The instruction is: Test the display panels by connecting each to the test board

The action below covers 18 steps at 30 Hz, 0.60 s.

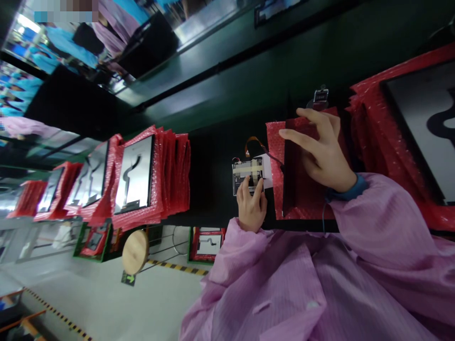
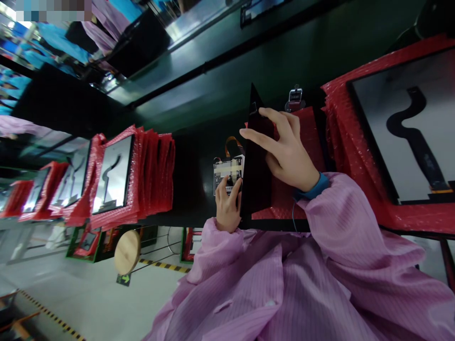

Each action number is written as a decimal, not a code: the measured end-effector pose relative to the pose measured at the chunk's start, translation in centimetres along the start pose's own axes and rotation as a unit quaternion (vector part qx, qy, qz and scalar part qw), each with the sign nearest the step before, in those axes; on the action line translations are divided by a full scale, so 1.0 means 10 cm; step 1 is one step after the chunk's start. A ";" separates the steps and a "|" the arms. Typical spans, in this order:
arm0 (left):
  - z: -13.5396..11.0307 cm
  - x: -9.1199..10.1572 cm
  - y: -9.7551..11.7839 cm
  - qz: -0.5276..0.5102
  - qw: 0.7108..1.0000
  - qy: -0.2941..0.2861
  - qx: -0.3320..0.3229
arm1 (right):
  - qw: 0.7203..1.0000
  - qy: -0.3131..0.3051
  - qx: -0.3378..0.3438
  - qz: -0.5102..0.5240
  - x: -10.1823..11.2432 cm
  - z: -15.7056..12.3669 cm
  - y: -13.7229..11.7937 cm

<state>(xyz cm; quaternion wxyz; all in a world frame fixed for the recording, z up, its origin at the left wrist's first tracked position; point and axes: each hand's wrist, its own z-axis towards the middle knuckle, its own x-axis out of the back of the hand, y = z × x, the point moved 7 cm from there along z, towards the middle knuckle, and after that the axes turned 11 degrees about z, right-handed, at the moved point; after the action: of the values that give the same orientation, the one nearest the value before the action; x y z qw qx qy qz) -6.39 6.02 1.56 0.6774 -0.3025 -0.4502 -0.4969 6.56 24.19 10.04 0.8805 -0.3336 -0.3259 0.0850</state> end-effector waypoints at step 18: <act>0.00 -0.04 -0.01 0.002 1.000 -0.012 0.003 | 0.998 0.026 0.015 0.048 0.08 -0.02 -0.13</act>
<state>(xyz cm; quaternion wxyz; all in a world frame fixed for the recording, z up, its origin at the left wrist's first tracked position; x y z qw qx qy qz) -6.48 6.11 1.19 0.6742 -0.3070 -0.4591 -0.4903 7.24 23.38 11.19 0.8886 -0.3374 -0.2853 0.1231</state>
